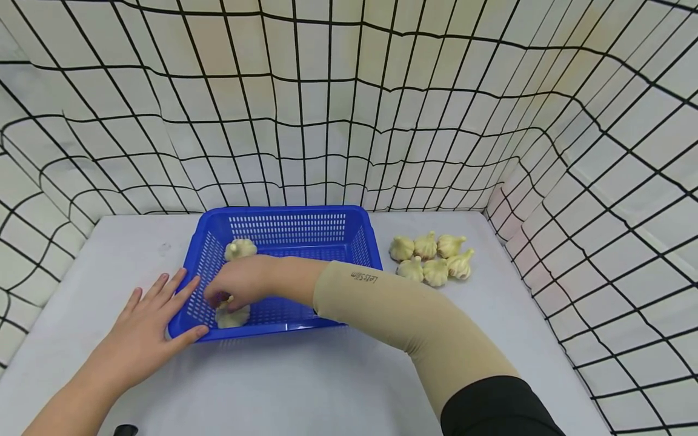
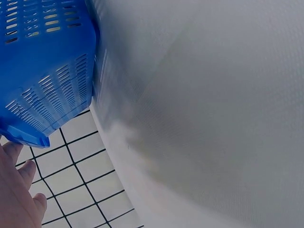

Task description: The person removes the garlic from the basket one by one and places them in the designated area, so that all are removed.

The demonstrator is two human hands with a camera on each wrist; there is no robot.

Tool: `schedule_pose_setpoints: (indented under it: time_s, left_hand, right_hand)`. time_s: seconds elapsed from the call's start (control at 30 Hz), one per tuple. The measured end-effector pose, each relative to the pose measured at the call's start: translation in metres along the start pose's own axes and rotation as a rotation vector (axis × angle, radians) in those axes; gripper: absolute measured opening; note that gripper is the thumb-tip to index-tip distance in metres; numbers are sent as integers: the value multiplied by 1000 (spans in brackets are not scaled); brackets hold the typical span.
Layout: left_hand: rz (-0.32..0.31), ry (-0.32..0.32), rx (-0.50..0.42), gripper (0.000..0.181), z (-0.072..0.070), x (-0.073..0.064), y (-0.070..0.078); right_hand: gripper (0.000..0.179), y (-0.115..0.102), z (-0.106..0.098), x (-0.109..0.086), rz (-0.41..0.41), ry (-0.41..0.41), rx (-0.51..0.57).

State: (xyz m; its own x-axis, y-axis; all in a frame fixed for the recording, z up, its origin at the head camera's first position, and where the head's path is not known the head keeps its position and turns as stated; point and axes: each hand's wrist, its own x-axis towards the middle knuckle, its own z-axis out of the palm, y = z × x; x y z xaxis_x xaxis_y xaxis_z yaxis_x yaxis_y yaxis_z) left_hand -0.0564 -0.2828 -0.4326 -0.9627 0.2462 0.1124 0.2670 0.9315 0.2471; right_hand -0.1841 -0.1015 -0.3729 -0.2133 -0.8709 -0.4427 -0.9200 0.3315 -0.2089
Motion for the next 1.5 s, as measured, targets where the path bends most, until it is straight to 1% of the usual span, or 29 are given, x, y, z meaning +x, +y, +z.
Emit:
schedule_pose_setpoints:
  time_s: [0.13,0.47,0.73,0.93,1.1,1.5]
  left_hand:
    - [5,3,3,91,0,0,0]
    - [5,-1,0,91,1,1,0]
    - [2,2,6,91,0,1,0]
    - [2,0,12,92,1,1,-1]
    - [5,2,14,91,2,2,-2]
    - [6,12,17,91,3,2,-2]
  right_hand:
    - [22,0,0,-2,18,14,-36]
    - [27,9,2,-3,39,26,-115]
    - [28,14,-1,-8,48,21,-115]
    - [29,18,-7,-17,77,56,-88]
    - [27,26,-11,-31,67,103,-64]
    - [24,50,-11,-63,51,226,124]
